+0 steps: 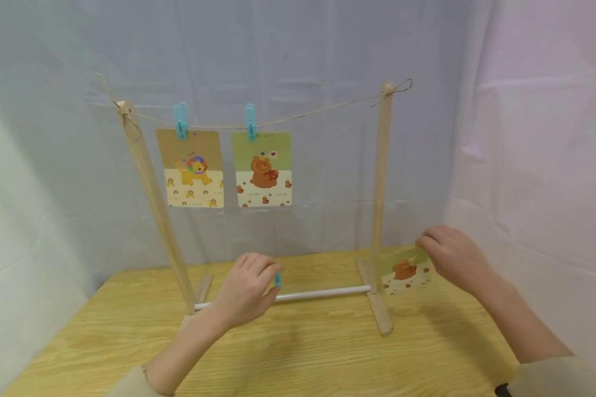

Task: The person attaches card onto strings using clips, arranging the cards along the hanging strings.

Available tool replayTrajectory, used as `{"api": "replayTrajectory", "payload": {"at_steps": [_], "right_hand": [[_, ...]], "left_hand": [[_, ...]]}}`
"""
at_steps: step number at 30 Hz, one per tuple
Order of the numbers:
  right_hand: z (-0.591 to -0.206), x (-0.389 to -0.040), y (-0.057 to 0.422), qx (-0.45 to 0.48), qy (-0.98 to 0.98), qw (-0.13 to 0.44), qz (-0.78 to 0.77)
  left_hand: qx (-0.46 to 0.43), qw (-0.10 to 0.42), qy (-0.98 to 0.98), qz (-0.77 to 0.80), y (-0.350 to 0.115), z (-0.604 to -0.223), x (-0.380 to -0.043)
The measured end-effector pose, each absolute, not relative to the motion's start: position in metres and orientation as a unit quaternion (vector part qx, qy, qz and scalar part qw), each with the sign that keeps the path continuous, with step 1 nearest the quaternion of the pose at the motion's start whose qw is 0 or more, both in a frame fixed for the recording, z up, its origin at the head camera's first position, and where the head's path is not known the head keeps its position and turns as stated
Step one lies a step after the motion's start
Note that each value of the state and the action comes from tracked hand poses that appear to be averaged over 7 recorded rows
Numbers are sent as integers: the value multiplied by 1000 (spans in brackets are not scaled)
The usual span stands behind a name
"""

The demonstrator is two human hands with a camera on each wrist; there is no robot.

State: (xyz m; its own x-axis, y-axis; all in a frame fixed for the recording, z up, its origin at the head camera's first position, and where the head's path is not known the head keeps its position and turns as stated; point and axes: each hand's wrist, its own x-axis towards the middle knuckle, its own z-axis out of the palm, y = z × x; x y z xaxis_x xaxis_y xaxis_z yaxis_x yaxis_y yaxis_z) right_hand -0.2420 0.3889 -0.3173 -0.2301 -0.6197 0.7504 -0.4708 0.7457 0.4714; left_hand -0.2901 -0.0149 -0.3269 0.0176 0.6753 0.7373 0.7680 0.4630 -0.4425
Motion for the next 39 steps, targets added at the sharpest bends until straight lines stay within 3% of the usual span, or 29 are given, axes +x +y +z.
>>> {"api": "replayTrajectory", "payload": {"at_steps": [28, 39], "right_hand": [[-289, -248, 349, 377, -757, 531, -56], [-284, -255, 337, 380, -743, 550, -40]], "left_hand": [[-485, 506, -702, -126, 7, -293, -290], [-463, 535, -695, -126, 17, -275, -283]]}}
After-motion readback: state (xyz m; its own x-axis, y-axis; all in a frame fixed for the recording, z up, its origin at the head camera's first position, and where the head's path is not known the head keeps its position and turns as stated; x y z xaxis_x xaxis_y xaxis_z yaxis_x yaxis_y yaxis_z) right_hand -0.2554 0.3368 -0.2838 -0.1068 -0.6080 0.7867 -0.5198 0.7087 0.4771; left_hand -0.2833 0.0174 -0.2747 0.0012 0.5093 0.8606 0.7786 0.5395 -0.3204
